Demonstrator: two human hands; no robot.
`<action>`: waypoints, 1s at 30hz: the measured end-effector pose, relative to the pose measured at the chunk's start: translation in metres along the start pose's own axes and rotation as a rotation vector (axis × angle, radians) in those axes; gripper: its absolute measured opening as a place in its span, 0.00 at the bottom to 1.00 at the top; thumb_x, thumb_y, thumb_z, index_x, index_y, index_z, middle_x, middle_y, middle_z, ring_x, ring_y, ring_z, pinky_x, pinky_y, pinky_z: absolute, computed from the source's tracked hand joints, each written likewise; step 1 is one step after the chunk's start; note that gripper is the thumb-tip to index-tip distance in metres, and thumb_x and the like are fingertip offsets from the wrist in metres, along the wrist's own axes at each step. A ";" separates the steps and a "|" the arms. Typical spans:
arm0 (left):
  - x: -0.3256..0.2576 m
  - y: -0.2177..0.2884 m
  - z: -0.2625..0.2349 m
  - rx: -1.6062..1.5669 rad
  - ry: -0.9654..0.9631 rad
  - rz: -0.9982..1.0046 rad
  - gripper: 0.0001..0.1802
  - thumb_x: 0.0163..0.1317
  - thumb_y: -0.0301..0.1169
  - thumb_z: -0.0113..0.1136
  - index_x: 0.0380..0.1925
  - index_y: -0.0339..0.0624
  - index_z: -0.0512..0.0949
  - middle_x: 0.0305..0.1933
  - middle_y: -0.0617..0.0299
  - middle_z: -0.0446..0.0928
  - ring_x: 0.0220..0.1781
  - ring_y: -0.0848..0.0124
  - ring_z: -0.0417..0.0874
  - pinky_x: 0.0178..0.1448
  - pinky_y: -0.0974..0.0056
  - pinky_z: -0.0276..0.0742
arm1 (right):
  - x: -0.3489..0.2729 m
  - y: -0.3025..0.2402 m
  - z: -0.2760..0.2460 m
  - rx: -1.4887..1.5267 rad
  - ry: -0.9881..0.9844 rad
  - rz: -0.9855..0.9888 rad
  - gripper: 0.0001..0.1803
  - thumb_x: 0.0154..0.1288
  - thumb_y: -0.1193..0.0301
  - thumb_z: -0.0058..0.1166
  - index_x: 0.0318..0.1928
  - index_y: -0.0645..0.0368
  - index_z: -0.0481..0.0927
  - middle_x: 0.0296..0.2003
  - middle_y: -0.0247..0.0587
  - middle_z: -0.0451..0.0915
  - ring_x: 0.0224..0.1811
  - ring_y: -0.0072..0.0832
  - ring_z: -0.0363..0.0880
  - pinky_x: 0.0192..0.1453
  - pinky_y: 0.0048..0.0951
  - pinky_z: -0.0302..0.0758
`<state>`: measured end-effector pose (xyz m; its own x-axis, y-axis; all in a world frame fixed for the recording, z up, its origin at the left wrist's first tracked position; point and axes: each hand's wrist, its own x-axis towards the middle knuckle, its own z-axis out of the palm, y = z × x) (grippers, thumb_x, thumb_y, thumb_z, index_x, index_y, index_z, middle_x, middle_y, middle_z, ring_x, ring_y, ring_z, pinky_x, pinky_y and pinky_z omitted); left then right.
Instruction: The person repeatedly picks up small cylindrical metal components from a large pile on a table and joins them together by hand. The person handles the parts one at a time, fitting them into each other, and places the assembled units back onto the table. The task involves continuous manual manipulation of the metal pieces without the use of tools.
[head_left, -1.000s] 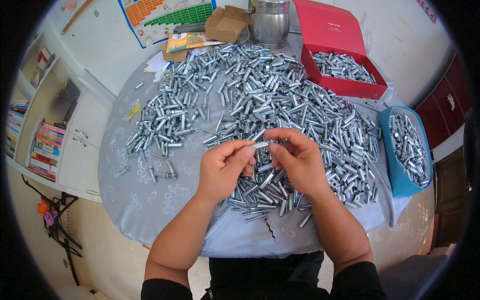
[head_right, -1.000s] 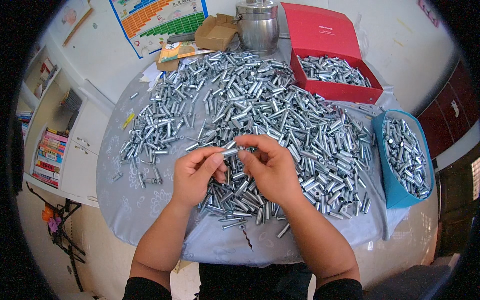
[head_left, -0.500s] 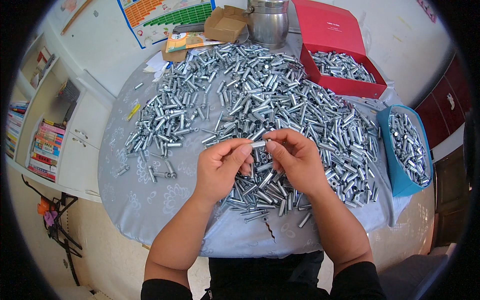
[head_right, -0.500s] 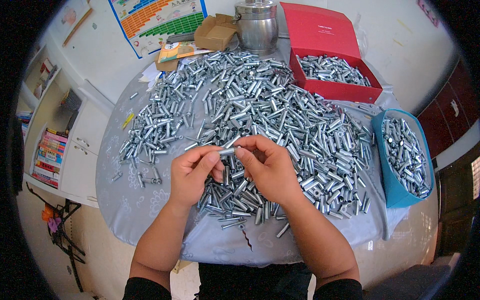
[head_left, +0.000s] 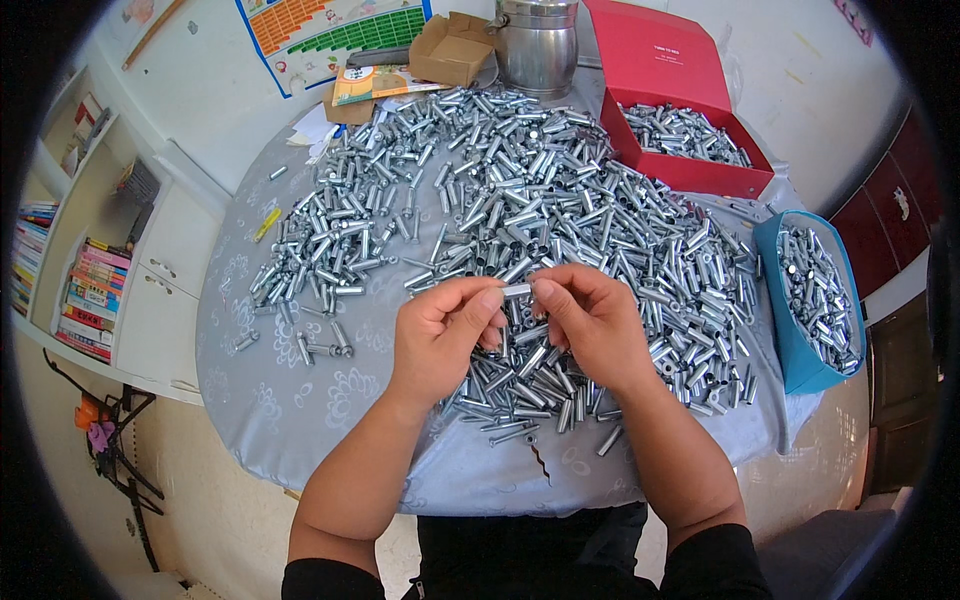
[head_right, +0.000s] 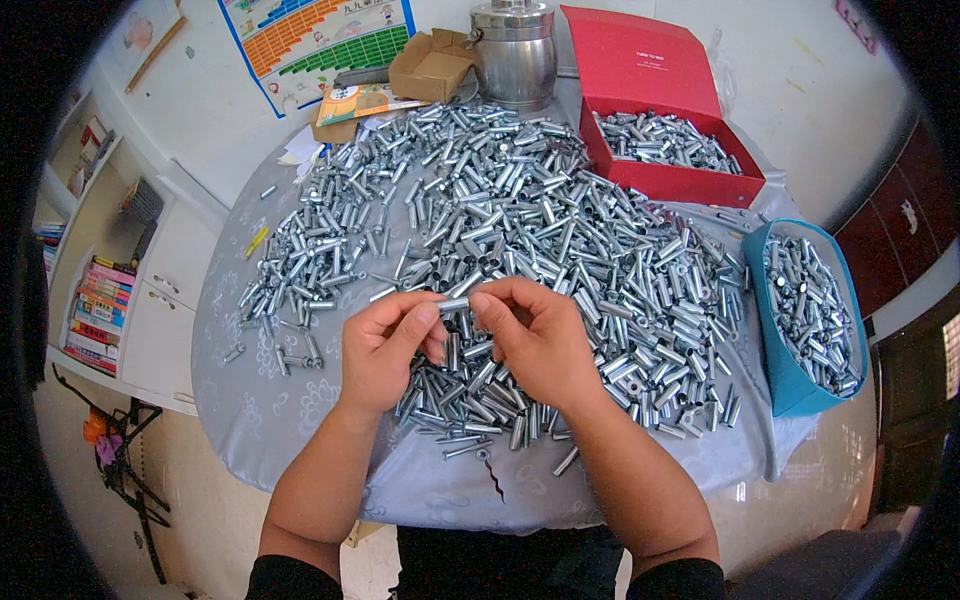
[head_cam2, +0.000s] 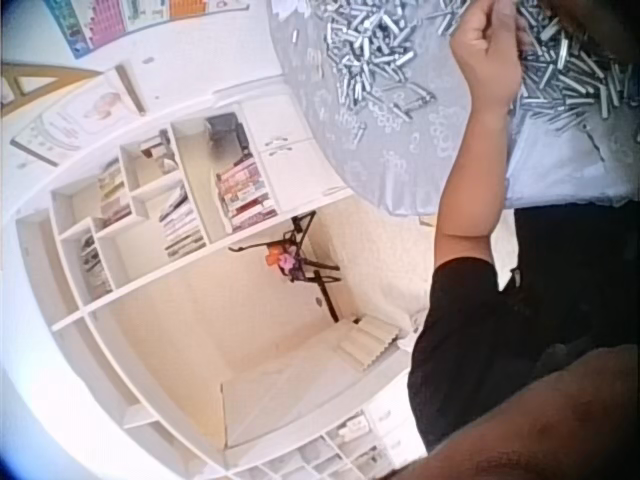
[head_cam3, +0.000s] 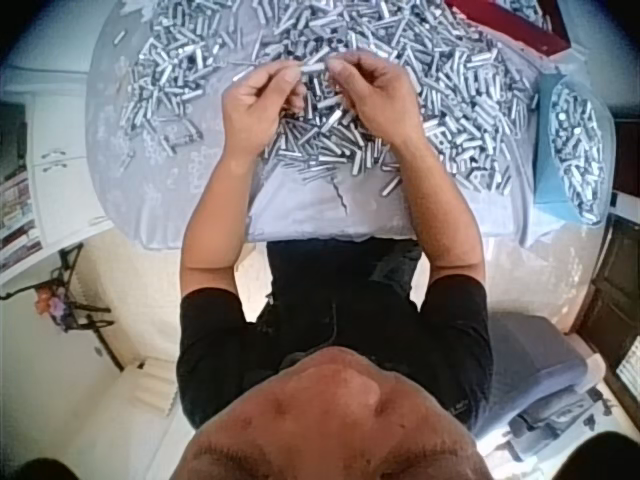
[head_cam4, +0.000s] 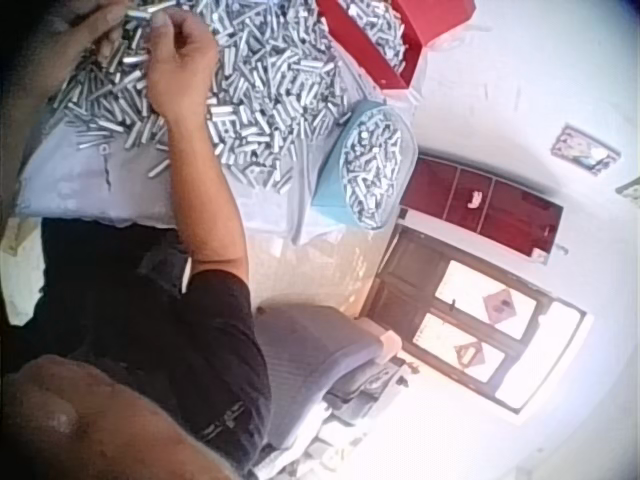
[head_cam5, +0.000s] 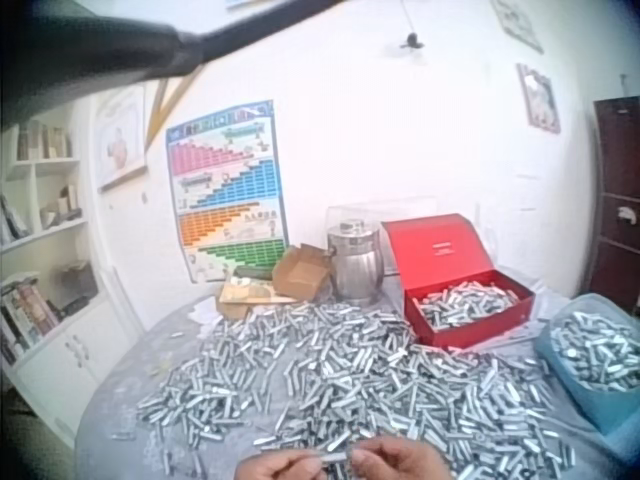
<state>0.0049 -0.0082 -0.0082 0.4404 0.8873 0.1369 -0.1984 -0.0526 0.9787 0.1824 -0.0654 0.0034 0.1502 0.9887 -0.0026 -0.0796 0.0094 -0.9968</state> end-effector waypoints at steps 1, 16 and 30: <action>0.000 0.000 0.000 -0.002 0.000 0.002 0.12 0.67 0.31 0.58 0.44 0.32 0.79 0.29 0.62 0.80 0.26 0.79 0.78 0.31 0.74 0.76 | 0.000 0.000 0.001 0.000 0.024 -0.050 0.12 0.66 0.72 0.57 0.48 0.63 0.78 0.30 0.29 0.77 0.23 0.11 0.70 0.24 0.16 0.67; 0.000 0.000 0.002 0.051 0.009 0.007 0.13 0.68 0.32 0.55 0.43 0.32 0.79 0.27 0.61 0.79 0.24 0.77 0.78 0.29 0.73 0.75 | 0.000 0.000 0.001 -0.026 0.010 0.014 0.10 0.66 0.75 0.56 0.47 0.61 0.79 0.29 0.28 0.76 0.24 0.12 0.70 0.26 0.15 0.67; 0.003 -0.001 0.001 -0.003 0.012 -0.005 0.13 0.66 0.31 0.59 0.45 0.34 0.79 0.30 0.64 0.79 0.24 0.82 0.75 0.29 0.77 0.71 | 0.000 0.007 0.004 -0.161 0.105 -0.271 0.22 0.58 0.80 0.62 0.54 0.56 0.78 0.36 0.32 0.75 0.24 0.13 0.69 0.26 0.16 0.68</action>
<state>0.0076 -0.0056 -0.0083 0.4307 0.8930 0.1304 -0.1991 -0.0469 0.9789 0.1778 -0.0649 -0.0030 0.2457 0.9326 0.2644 0.1323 0.2379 -0.9622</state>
